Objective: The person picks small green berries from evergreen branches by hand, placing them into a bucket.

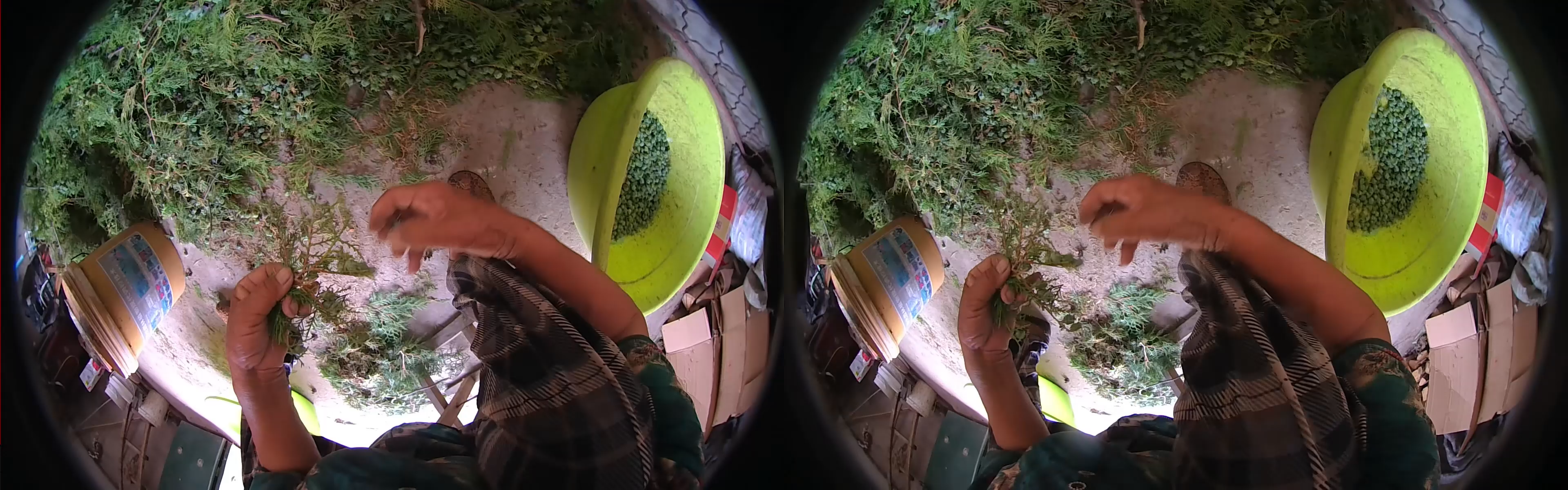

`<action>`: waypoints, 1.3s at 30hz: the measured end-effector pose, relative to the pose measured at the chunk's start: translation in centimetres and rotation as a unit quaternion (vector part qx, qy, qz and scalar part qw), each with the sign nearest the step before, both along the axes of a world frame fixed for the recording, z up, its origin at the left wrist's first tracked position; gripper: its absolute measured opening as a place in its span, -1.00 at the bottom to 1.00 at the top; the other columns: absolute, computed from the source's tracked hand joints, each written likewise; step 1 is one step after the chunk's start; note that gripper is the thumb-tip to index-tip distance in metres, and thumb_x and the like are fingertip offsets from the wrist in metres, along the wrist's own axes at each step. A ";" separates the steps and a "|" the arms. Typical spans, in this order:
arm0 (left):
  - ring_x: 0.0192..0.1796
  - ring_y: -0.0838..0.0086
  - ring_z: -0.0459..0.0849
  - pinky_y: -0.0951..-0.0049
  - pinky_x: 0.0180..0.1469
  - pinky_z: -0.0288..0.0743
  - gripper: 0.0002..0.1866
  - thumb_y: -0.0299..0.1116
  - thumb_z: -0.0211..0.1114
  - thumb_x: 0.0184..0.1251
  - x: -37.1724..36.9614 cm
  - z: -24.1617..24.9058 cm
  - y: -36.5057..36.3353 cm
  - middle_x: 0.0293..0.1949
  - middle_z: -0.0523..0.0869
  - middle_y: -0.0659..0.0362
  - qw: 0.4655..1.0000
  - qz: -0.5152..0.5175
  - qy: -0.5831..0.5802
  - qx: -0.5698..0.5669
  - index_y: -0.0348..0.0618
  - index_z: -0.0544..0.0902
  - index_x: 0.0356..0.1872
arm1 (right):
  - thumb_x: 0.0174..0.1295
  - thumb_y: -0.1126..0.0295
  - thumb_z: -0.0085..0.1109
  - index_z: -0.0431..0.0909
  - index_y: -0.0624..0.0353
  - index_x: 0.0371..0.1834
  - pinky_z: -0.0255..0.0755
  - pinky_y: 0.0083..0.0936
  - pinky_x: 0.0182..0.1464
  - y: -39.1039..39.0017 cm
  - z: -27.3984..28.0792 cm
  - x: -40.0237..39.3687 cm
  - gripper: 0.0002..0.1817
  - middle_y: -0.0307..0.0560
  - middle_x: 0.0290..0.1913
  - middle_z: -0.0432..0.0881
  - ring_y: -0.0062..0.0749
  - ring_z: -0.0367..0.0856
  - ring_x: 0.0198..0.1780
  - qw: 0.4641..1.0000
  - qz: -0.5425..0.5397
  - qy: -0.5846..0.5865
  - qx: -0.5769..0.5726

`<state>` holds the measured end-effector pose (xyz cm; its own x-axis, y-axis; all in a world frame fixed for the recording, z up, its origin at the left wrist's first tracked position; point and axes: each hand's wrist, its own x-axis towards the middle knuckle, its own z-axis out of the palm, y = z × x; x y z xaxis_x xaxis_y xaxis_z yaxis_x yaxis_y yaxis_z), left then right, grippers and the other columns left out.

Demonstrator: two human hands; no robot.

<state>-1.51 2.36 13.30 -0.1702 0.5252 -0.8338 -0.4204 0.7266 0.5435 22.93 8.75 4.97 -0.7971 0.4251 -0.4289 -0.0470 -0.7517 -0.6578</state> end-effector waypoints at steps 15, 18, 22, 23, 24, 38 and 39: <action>-0.56 0.59 0.48 0.57 -0.39 0.40 -0.87 -0.44 0.21 0.25 1.2 -0.2 0.2 -0.59 0.58 0.19 0.997 -0.040 0.062 0.024 -0.30 0.57 -0.41 | 0.30 -0.13 -0.06 0.43 0.20 -0.46 0.26 -0.59 -0.59 -0.7 0.0 -3.0 -0.46 -0.30 -0.63 0.37 -0.64 0.33 -0.62 0.985 0.115 0.040 0.124; -0.56 0.58 0.47 0.57 -0.38 0.41 -0.85 -0.39 0.22 0.25 0.4 -0.3 0.0 -0.60 0.57 0.20 0.994 -0.089 0.066 0.026 -0.28 0.56 -0.42 | 0.29 -0.14 -0.05 0.42 0.17 -0.50 0.18 -0.59 -0.67 -1.1 -0.7 -2.6 -0.46 -0.32 -0.63 0.37 -0.65 0.29 -0.63 0.982 0.088 0.023 0.166; -0.55 0.59 0.46 0.60 -0.38 0.38 -0.84 -0.34 0.20 0.29 -4.6 0.2 0.1 -0.62 0.50 0.26 0.975 -0.053 0.204 0.069 -0.21 0.55 -0.40 | 0.32 -0.03 -0.03 0.47 0.22 -0.32 0.28 -0.52 -0.69 0.9 0.6 2.6 -0.55 -0.23 -0.50 0.47 -0.55 0.42 -0.53 0.993 0.042 -0.108 0.016; -0.54 0.59 0.45 0.60 -0.37 0.39 -0.85 -0.34 0.18 0.30 -6.2 0.0 -0.1 -0.62 0.49 0.26 0.975 -0.048 0.195 0.100 -0.20 0.55 -0.39 | 0.32 -0.03 -0.03 0.47 0.22 -0.32 0.28 -0.52 -0.69 0.8 0.8 2.9 -0.55 -0.23 -0.50 0.47 -0.55 0.42 -0.53 0.993 0.040 -0.113 0.017; -0.54 0.59 0.45 0.60 -0.37 0.39 -0.85 -0.34 0.18 0.30 -5.8 0.0 0.0 -0.62 0.49 0.26 0.975 -0.049 0.189 0.102 -0.20 0.55 -0.39 | 0.37 0.07 -0.11 0.43 0.28 -0.20 0.41 -0.51 -0.62 0.7 1.0 3.1 -0.59 -0.13 -0.39 0.50 -0.53 0.49 -0.44 0.991 -0.070 -0.055 -0.095; -0.47 0.58 0.43 0.54 -0.27 0.37 -0.88 -0.35 0.16 0.33 -2.3 -2.0 -0.2 -0.57 0.50 0.28 0.995 0.057 0.047 0.073 -0.14 0.53 -0.37 | 0.39 0.12 -0.12 0.44 0.28 -0.13 0.53 -0.40 -0.37 0.4 7.8 10.0 -0.62 -0.13 -0.35 0.53 -0.42 0.53 -0.42 0.882 -0.430 0.131 -0.141; -0.47 0.57 0.45 0.52 -0.27 0.39 -0.89 -0.35 0.18 0.33 -2.3 -2.2 -0.2 -0.58 0.51 0.29 0.994 0.092 -0.006 0.057 -0.12 0.53 -0.36 | 0.36 0.17 -0.04 0.44 0.22 -0.17 0.45 -0.46 -0.45 0.4 9.2 12.0 -0.70 -0.21 -0.41 0.47 -0.52 0.47 -0.47 0.865 -0.501 -0.011 -0.034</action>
<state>-3.83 2.15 11.13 -0.2632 0.5773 -0.7729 -0.5472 0.5705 0.6125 34.95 9.20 14.16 -0.0349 0.8710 -0.4901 -0.6855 -0.3777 -0.6225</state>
